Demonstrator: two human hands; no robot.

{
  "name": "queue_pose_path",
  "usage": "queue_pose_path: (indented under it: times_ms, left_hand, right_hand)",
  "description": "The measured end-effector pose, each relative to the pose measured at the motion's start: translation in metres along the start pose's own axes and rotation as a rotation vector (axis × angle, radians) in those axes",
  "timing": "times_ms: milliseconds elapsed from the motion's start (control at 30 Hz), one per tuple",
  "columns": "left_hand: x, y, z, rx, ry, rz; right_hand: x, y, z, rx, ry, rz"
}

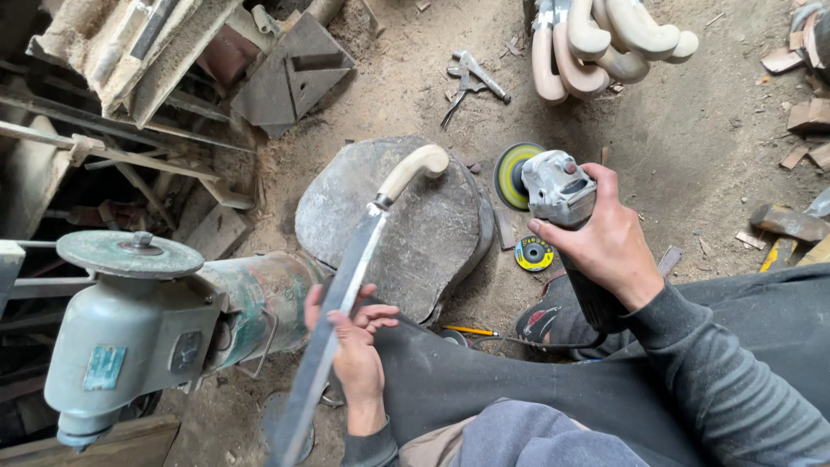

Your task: The person uses an angle grinder to smooth and shape the wooden handle of a long knife. They hold the knife with one hand and the grinder with the other, rotating the handle to grind different sides.

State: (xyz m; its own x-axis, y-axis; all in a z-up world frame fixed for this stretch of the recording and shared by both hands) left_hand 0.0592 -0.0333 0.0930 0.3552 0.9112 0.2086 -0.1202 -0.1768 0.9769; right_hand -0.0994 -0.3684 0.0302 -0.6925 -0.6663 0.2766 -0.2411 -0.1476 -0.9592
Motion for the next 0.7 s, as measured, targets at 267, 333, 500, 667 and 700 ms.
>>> queue_pose_path:
  times_ms: [267,333,500,667,700]
  left_hand:
    - [-0.053,-0.03,-0.034,0.062,-0.159,-0.346]
    - [-0.064,-0.052,-0.028,0.291,-0.157,-0.67]
    - [-0.092,-0.093,-0.025,0.68,-0.338,-0.78]
    - [-0.132,-0.094,-0.022,0.795,-0.482,-1.078]
    - [-0.134,-0.096,-0.017,0.749,-0.465,-0.965]
  right_hand:
    - [0.002,-0.005,-0.002,0.023,0.002,0.052]
    - [0.007,-0.006,-0.003,0.018,0.019,0.047]
    - [0.021,-0.006,-0.006,0.03,0.065,0.071]
    - [0.027,-0.001,-0.004,-0.018,0.083,0.094]
    - [0.027,0.0,-0.003,-0.022,0.078,0.086]
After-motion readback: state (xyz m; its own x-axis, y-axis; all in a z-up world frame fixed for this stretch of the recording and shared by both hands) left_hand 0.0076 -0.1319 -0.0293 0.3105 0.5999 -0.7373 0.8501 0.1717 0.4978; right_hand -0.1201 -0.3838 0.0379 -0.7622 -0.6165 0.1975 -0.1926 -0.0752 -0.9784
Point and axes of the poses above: each hand's wrist, its own z-axis towards the middle knuckle, its own x-axis out of the back of the hand, y = z × x, the point moved 10 cm from there along z, towards the middle knuckle, and after that the axes turned 15 degrees about z, right-handed, at the moved point
